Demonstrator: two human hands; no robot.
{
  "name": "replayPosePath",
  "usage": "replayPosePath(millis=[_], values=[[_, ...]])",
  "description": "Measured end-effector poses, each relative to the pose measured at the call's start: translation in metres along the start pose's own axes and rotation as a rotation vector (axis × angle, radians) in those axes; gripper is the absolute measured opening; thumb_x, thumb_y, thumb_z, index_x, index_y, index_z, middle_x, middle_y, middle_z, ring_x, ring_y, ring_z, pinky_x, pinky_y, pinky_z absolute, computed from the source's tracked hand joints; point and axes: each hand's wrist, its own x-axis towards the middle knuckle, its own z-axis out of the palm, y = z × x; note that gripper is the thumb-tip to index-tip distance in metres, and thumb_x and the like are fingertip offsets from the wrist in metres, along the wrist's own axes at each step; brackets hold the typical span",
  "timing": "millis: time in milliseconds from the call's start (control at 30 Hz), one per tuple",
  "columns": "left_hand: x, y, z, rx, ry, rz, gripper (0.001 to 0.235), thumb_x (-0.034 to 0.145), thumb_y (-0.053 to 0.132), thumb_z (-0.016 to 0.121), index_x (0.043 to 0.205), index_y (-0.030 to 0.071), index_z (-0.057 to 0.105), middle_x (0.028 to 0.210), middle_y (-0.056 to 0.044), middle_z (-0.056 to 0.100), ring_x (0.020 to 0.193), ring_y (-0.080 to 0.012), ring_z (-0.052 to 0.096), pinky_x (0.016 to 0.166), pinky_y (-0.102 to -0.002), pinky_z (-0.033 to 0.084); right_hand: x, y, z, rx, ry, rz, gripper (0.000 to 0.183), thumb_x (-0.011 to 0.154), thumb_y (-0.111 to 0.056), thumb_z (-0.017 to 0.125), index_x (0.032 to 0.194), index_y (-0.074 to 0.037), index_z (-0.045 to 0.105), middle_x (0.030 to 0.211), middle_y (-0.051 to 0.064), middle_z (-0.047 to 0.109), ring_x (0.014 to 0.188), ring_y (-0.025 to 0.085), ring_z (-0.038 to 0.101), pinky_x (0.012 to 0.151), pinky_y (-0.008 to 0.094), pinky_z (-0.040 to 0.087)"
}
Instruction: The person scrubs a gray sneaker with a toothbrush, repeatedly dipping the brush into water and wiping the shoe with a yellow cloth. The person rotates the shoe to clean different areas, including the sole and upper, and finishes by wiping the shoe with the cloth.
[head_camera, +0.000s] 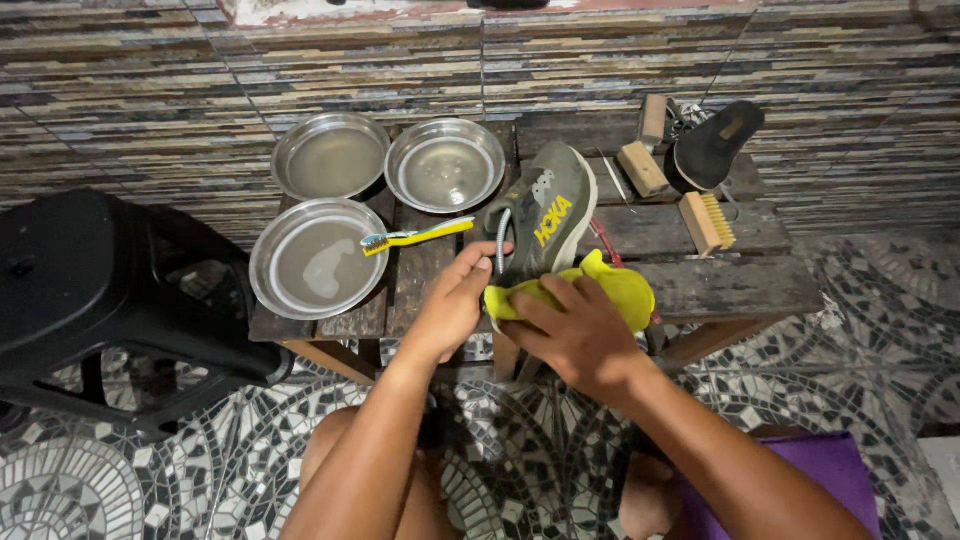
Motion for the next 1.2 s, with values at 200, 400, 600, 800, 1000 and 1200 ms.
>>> replayPosePath(millis=[200, 400, 600, 800, 1000, 1200], values=[[-0.008, 0.024, 0.007, 0.095, 0.026, -0.010, 0.039, 0.107, 0.020, 0.047, 0.129, 0.029, 0.077, 0.107, -0.015, 0.074, 0.111, -0.0259, 0.062, 0.103, -0.041, 0.051, -0.025, 0.037, 0.002, 0.225, -0.183, 0.197, 0.019, 0.099, -0.016, 0.054, 0.101, -0.027, 0.070, 0.122, -0.006, 0.063, 0.124, 0.028, 0.057, 0.100, 0.041, 0.045], [-0.009, 0.022, 0.008, 0.191, 0.149, 0.018, 0.024, 0.101, 0.026, 0.066, 0.118, 0.027, 0.082, 0.108, -0.017, 0.080, 0.111, -0.0363, 0.074, 0.098, -0.047, 0.057, -0.080, 0.097, 0.033, 0.260, 0.049, 0.603, 0.036, 0.099, -0.012, 0.060, 0.121, -0.032, 0.081, 0.118, 0.002, 0.073, 0.112, 0.032, 0.069, 0.097, 0.046, 0.054], [-0.004, 0.009, 0.013, 0.317, 0.253, 0.047, 0.016, 0.078, 0.034, 0.092, 0.091, 0.029, 0.085, 0.118, -0.008, 0.081, 0.108, -0.0368, 0.076, 0.092, -0.042, 0.061, -0.088, 0.132, -0.030, 0.076, -0.166, 0.824, 0.052, 0.087, -0.010, 0.069, 0.128, -0.040, 0.077, 0.111, 0.002, 0.071, 0.107, 0.031, 0.072, 0.099, 0.046, 0.056], [0.003, -0.004, 0.015, 0.325, 0.313, 0.085, 0.008, 0.088, 0.025, 0.080, 0.093, 0.021, 0.084, 0.128, -0.012, 0.077, 0.113, -0.0418, 0.072, 0.094, -0.051, 0.058, -0.106, 0.130, 0.010, -0.181, -0.517, 0.906, 0.037, 0.093, -0.033, 0.067, 0.126, -0.044, 0.075, 0.119, 0.006, 0.069, 0.112, 0.033, 0.072, 0.093, 0.044, 0.059], [-0.001, 0.017, 0.006, 0.307, 0.326, 0.152, 0.009, 0.089, 0.019, 0.077, 0.094, 0.012, 0.081, 0.133, -0.016, 0.075, 0.121, -0.0463, 0.068, 0.100, -0.055, 0.055, -0.065, 0.108, 0.011, -0.197, -0.808, 0.903, 0.056, 0.090, -0.065, 0.068, 0.137, -0.036, 0.072, 0.135, 0.012, 0.063, 0.125, 0.036, 0.061, 0.098, 0.052, 0.049], [0.001, 0.011, -0.001, 0.325, 0.318, 0.138, 0.008, 0.089, 0.021, 0.078, 0.092, 0.016, 0.082, 0.132, -0.011, 0.076, 0.122, -0.0420, 0.068, 0.102, -0.055, 0.055, -0.098, 0.129, 0.047, -0.339, -0.672, 1.006, 0.038, 0.097, -0.053, 0.061, 0.121, -0.033, 0.080, 0.119, 0.014, 0.073, 0.114, 0.038, 0.066, 0.091, 0.054, 0.051]])
